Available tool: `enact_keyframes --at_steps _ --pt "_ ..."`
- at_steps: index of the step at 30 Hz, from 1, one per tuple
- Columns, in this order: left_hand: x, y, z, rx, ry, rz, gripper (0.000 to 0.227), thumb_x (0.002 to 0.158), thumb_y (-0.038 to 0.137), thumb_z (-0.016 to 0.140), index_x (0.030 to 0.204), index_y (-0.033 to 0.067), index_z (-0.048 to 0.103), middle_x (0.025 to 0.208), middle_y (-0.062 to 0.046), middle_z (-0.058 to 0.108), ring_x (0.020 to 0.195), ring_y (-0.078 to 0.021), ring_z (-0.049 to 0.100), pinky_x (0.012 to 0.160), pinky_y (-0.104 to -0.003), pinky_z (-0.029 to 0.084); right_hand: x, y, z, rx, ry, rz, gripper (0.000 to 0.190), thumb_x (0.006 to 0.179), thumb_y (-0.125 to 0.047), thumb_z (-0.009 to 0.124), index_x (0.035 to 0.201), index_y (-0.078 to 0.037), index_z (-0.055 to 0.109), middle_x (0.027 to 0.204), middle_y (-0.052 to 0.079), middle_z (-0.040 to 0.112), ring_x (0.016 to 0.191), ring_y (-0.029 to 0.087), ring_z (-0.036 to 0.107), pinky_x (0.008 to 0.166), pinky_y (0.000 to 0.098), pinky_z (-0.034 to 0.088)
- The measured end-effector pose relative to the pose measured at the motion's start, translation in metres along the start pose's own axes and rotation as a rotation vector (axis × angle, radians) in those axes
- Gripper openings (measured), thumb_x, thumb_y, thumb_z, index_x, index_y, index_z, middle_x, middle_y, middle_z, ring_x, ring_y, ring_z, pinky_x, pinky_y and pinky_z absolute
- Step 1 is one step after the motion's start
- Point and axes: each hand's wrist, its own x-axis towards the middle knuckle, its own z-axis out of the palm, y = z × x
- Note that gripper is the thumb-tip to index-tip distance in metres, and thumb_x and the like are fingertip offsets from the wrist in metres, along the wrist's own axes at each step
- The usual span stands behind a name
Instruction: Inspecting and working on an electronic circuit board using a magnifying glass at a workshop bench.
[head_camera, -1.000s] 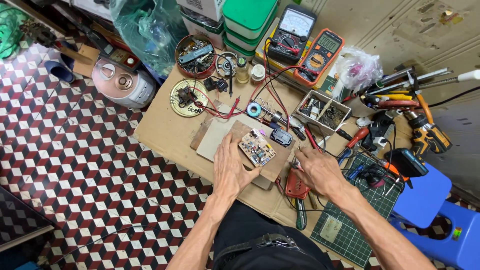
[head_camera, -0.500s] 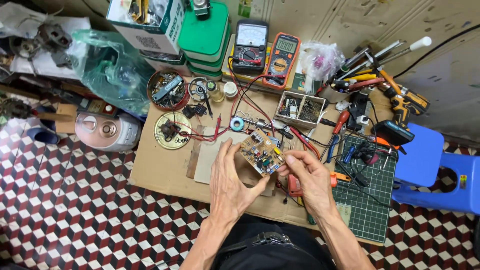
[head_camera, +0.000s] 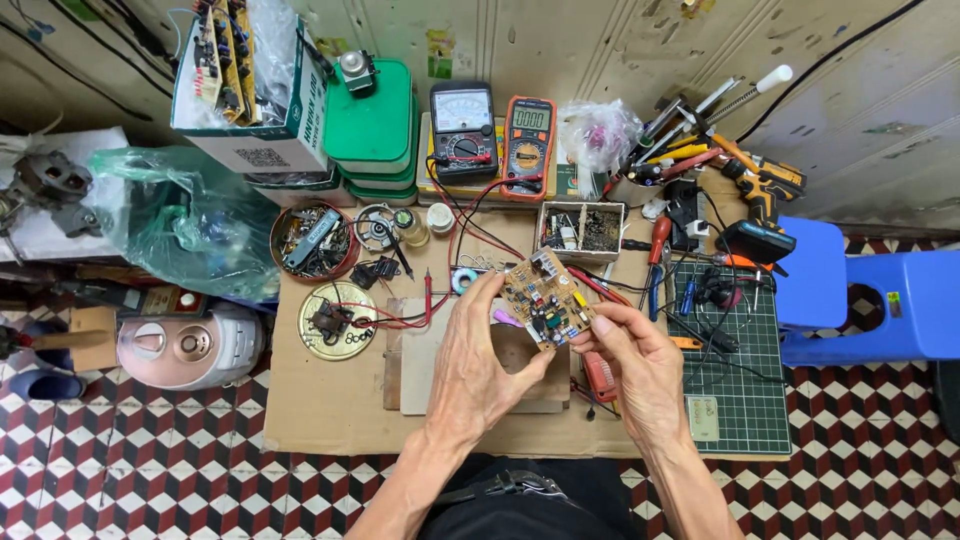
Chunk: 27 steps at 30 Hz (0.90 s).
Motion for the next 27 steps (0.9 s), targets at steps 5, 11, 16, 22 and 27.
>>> enact_keyframes --at_steps 5,11,16,22,27 --pt "0.005 -0.003 -0.011 -0.059 -0.027 0.127 0.098 0.073 0.021 0.092 0.149 -0.0020 0.035 0.153 -0.028 0.042 0.142 -0.0416 0.045 0.117 -0.046 0.039 -0.001 0.000 0.007 -0.003 0.052 -0.088 0.026 0.098 -0.007 0.064 0.120 0.006 0.068 0.092 0.015 0.075 0.083 0.017 0.072 0.078 0.0285 0.059" --pt "0.004 -0.016 -0.013 -0.110 0.001 0.208 0.089 0.076 0.019 0.092 0.147 0.0027 0.040 0.149 -0.022 0.051 0.139 -0.0383 0.052 0.115 -0.044 0.046 0.001 -0.003 0.017 0.042 0.057 -0.094 0.027 0.097 -0.007 0.064 0.120 0.006 0.068 0.092 0.016 0.075 0.082 0.019 0.073 0.076 0.0295 0.059" --pt "0.008 -0.019 -0.014 -0.126 0.027 0.217 0.084 0.076 0.016 0.091 0.143 0.0031 0.043 0.143 -0.018 0.057 0.136 -0.0365 0.056 0.114 -0.043 0.048 0.002 -0.004 0.023 0.057 0.067 -0.098 0.027 0.097 -0.007 0.064 0.119 0.007 0.067 0.093 0.016 0.075 0.082 0.019 0.073 0.076 0.0295 0.060" --pt "0.007 -0.021 -0.018 -0.143 0.032 0.200 0.076 0.077 0.016 0.091 0.138 0.0039 0.047 0.142 -0.017 0.058 0.136 -0.0355 0.056 0.114 -0.043 0.048 0.004 -0.002 0.028 -0.007 0.088 -0.066 0.026 0.097 -0.007 0.064 0.118 0.007 0.068 0.092 0.017 0.075 0.082 0.019 0.073 0.075 0.0279 0.060" --pt "0.004 -0.021 -0.015 -0.150 0.017 0.182 0.072 0.077 0.017 0.091 0.134 0.0035 0.049 0.142 -0.017 0.058 0.135 -0.0354 0.056 0.113 -0.044 0.048 0.002 0.000 0.026 -0.039 0.101 -0.042 0.026 0.097 -0.007 0.064 0.118 0.007 0.068 0.093 0.017 0.076 0.081 0.019 0.073 0.073 0.0266 0.058"
